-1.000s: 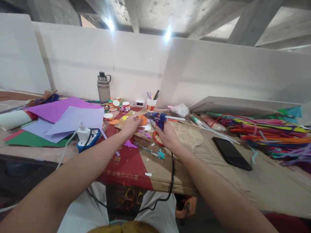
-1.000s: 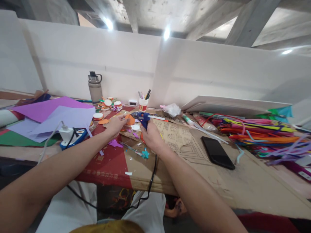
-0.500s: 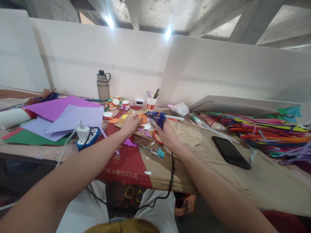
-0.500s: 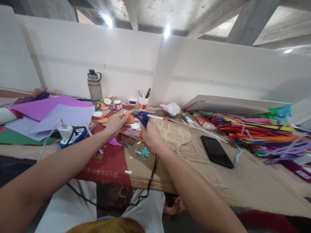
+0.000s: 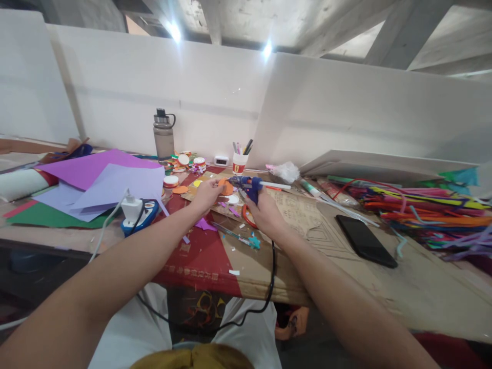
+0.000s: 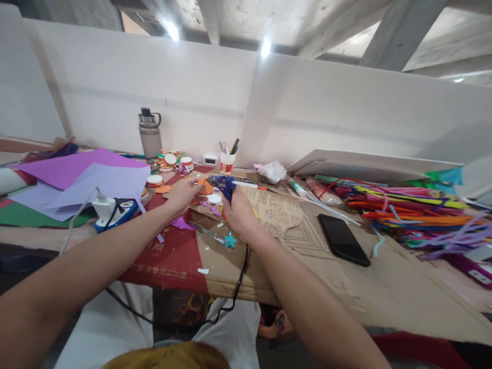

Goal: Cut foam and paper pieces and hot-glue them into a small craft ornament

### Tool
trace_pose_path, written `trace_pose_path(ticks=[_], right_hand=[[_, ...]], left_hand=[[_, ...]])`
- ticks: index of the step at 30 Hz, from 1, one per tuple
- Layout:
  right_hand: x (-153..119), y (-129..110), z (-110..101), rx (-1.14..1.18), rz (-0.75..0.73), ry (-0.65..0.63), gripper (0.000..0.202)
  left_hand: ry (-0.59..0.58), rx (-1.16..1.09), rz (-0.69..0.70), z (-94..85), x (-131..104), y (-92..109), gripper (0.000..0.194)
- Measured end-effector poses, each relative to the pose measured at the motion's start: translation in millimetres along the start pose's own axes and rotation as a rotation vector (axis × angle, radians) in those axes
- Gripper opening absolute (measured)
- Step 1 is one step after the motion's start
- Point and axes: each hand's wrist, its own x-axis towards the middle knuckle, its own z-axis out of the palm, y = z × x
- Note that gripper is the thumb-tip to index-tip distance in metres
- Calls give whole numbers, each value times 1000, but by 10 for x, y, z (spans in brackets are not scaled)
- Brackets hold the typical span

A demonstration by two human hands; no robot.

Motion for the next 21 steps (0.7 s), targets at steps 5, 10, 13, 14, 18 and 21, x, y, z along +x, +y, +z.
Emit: trace_pose_path(ticks=[5, 10, 13, 14, 18, 21], right_hand=[[2, 1, -1, 15, 6, 9, 31], [11, 10, -4, 14, 16, 16, 33], [10, 13, -3, 17, 14, 20, 32], [7, 11, -2, 19, 13, 18, 31], [-5, -4, 2, 7, 20, -4, 32], [-2, -10, 0, 12, 22, 0, 31]], left_hand=[[-13, -17, -38, 11, -21, 9, 15], [-11, -9, -43, 11, -25, 2, 15], [-6, -9, -3, -5, -13, 7, 13], [-4, -13, 8, -11, -9, 9, 13], [9, -23, 4, -20, 0, 18, 13], [2, -15, -12, -7, -4, 15, 12]])
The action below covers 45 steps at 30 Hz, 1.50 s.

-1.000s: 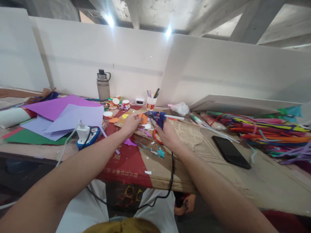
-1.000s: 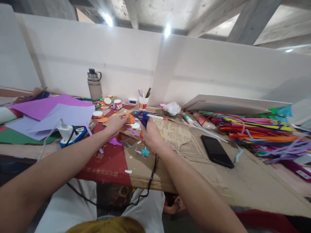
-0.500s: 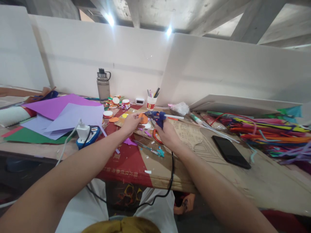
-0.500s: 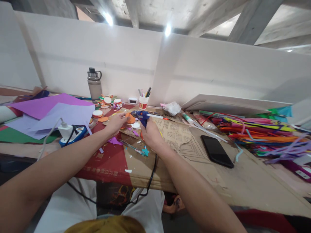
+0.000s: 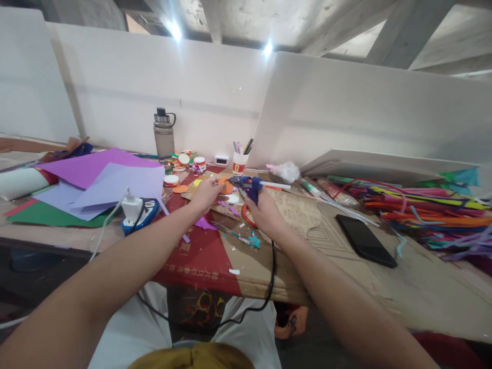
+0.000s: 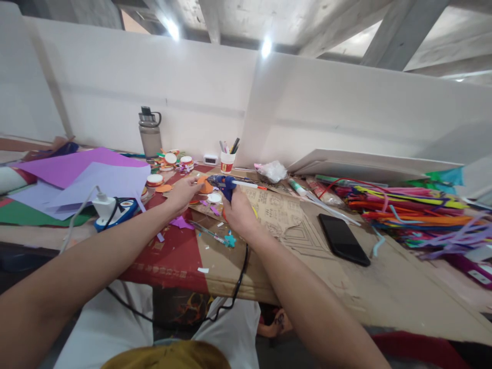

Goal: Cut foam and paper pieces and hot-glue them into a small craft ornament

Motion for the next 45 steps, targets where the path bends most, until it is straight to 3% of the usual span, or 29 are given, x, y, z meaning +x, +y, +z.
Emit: trace_pose_path(ticks=[8, 15, 22, 28, 45], right_hand=[[-4, -1, 1, 1, -11, -2, 32], [-6, 2, -7, 13, -13, 15, 31], [-3, -11, -6, -23, 24, -19, 32], [0, 11, -4, 30, -34, 22, 31], [-8, 6, -1, -23, -11, -1, 30]], left_hand=[[-5, -5, 12, 3, -21, 21, 9], [-29, 22, -3, 1, -11, -1, 17], [18, -15, 10, -12, -24, 52, 14], [-34, 36, -51, 15, -35, 22, 13], [-20, 83, 18, -1, -25, 43, 7]])
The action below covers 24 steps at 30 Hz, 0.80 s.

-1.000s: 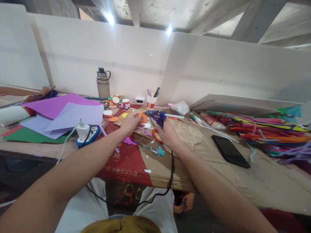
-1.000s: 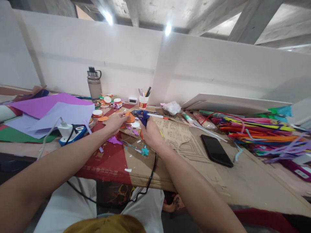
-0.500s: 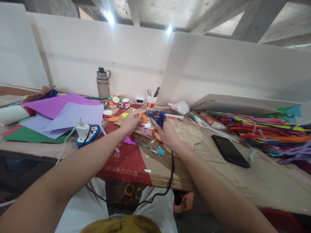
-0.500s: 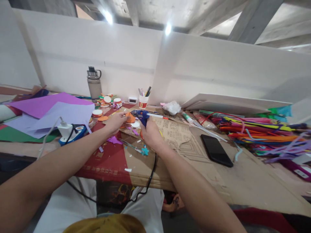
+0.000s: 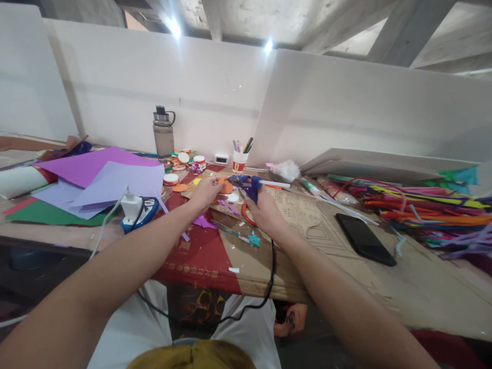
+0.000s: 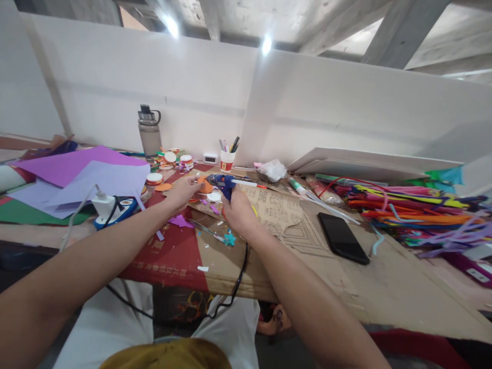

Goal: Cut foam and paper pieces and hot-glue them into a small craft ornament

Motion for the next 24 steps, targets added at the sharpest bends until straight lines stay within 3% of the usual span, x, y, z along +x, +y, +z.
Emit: trace_pose_path(ticks=[24], right_hand=[[0, -2, -17, 8, -3, 9, 32]], left_hand=[[13, -29, 15, -25, 27, -15, 11]])
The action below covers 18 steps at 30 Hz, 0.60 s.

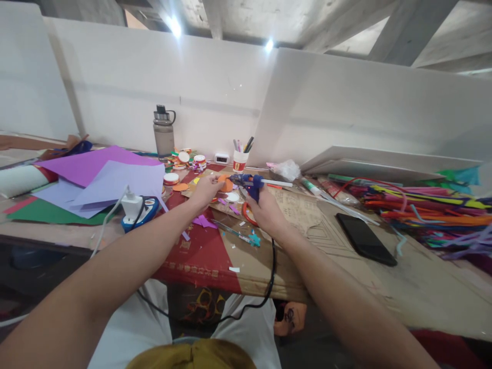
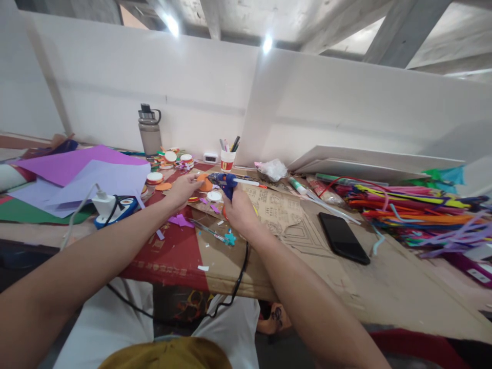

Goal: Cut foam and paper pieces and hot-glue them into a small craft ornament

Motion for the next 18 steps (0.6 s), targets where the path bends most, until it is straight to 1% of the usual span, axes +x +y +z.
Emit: trace_pose_path(ticks=[8, 12, 15, 18], right_hand=[[7, 5, -5, -3, 1, 8, 38], [3, 9, -2, -10, 9, 7, 39], [0, 11, 1, -28, 26, 0, 37], [1, 11, 1, -24, 23, 2, 36]], left_hand=[[-13, 36, -54, 32, -31, 13, 12], [8, 12, -32, 26, -21, 18, 9], [-7, -9, -11, 16, -13, 10, 9], [-15, 9, -27, 21, -20, 12, 10]])
